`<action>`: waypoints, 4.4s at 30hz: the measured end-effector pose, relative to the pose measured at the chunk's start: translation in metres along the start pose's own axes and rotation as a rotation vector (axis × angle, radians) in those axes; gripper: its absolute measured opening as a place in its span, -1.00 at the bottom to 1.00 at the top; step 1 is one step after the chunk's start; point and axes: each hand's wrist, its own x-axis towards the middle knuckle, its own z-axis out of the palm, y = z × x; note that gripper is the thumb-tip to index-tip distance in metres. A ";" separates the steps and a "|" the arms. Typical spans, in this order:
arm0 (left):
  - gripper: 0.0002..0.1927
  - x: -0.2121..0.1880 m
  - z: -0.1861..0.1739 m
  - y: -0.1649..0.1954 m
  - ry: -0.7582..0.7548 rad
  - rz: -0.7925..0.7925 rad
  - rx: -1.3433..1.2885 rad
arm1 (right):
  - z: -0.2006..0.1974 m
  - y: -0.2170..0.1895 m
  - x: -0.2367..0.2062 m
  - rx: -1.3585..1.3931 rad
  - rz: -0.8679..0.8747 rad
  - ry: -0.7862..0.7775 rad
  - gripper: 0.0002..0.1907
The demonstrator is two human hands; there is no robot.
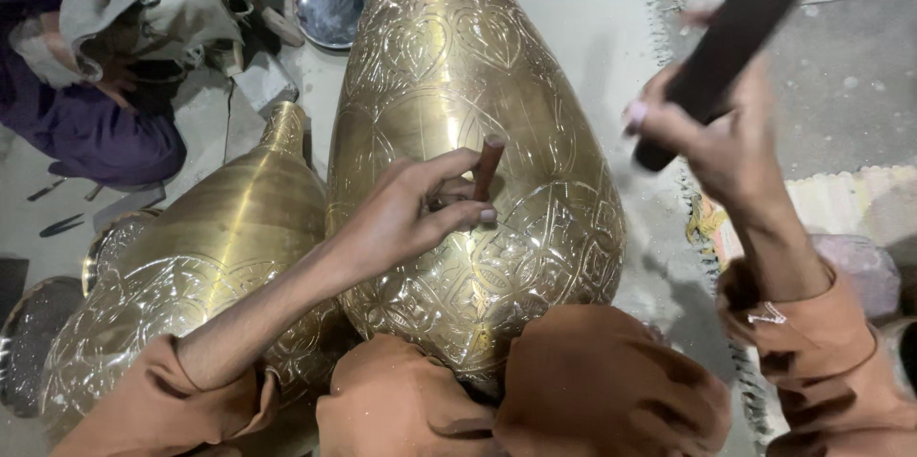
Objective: The person sits on the workshop floor with a large brass vase between their legs, holding a small punch against the engraved pattern with one hand while striking it with a wooden mallet held in the other hand, working the decorative design across the vase surface.
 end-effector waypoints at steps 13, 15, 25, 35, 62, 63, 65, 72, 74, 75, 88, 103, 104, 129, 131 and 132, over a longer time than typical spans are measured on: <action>-0.64 0.002 -0.001 -0.005 -0.012 0.103 0.108 | 0.007 0.023 -0.009 -0.600 -0.446 -0.065 -0.29; -0.62 0.002 -0.002 -0.005 -0.019 0.049 0.130 | 0.011 0.024 -0.010 -0.185 0.046 0.067 -0.41; -0.66 0.004 -0.005 -0.005 -0.039 0.128 0.120 | 0.022 0.011 -0.019 0.336 0.254 -0.028 -0.25; -0.61 0.009 -0.009 -0.005 -0.070 0.186 0.175 | 0.025 0.004 -0.029 -0.153 -0.023 0.006 -0.60; -0.61 0.025 -0.023 -0.009 -0.261 0.324 0.228 | 0.041 0.013 -0.062 -0.209 0.006 0.050 -0.37; -0.58 0.025 -0.023 -0.008 -0.281 0.205 0.273 | 0.041 0.014 -0.062 -0.095 0.078 0.127 -0.37; -0.51 0.027 -0.023 -0.007 -0.320 -0.027 0.354 | 0.041 0.012 -0.063 -0.218 0.055 0.156 -0.38; -0.49 0.033 -0.025 -0.006 -0.375 0.137 0.260 | 0.039 -0.009 -0.065 -0.264 -0.071 0.165 -0.34; -0.44 0.034 -0.026 -0.006 -0.392 0.099 0.283 | 0.041 -0.011 -0.065 -0.258 -0.081 0.175 -0.32; -0.47 0.035 -0.026 -0.006 -0.405 0.120 0.277 | 0.042 -0.011 -0.066 0.022 0.031 0.231 -0.31; -0.44 0.042 -0.029 -0.004 -0.506 0.164 0.280 | 0.053 -0.004 -0.085 0.169 0.264 0.316 -0.33; -0.80 -0.008 -0.059 0.020 -0.091 0.377 -0.076 | 0.032 0.009 -0.132 -0.109 0.396 0.227 -0.61; -0.81 -0.015 -0.062 0.019 -0.049 0.469 -0.096 | 0.031 0.010 -0.134 -0.074 0.446 0.209 -0.60; -0.50 -0.007 -0.001 0.002 -0.247 0.157 0.178 | 0.003 -0.011 -0.178 -0.265 0.327 0.133 -0.10; -0.49 -0.006 0.001 -0.001 -0.212 0.292 0.164 | 0.003 -0.008 -0.178 -0.285 0.304 0.114 -0.10; -0.50 -0.005 0.002 -0.003 -0.214 0.302 0.175 | 0.002 -0.006 -0.177 -0.302 0.284 0.098 -0.10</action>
